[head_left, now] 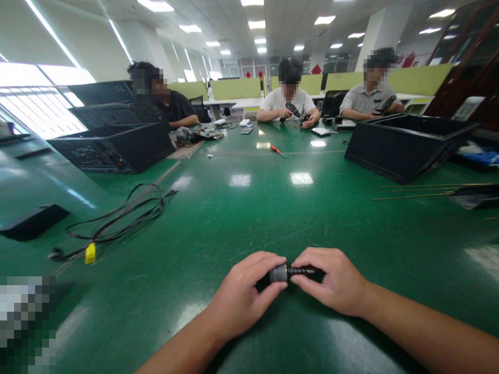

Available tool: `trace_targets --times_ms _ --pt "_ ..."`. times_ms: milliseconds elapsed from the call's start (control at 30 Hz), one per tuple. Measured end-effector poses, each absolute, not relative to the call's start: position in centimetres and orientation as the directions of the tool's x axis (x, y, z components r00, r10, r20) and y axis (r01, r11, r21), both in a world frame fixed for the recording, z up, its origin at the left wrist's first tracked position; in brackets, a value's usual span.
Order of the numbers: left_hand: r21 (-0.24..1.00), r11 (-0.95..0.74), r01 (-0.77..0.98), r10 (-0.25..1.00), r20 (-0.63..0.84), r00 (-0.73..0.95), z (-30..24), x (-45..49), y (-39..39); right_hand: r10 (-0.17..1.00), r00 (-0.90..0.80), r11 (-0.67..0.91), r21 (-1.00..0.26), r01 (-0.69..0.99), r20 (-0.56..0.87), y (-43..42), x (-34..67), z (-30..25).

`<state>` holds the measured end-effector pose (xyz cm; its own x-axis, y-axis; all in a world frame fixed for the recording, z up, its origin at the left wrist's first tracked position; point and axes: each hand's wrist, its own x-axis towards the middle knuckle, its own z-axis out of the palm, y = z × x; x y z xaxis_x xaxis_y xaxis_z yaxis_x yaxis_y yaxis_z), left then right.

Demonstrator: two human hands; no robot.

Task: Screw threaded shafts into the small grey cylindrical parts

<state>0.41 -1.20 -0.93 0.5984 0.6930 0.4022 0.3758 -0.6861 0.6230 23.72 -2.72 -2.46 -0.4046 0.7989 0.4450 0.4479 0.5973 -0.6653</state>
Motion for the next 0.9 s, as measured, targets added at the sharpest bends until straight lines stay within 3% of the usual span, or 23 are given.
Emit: trace_targets --times_ms 900 --pt "0.619 -0.688 0.378 0.697 0.420 0.582 -0.49 0.50 -1.18 0.788 -0.404 0.614 -0.636 0.468 0.464 -2.70 23.85 -2.43"
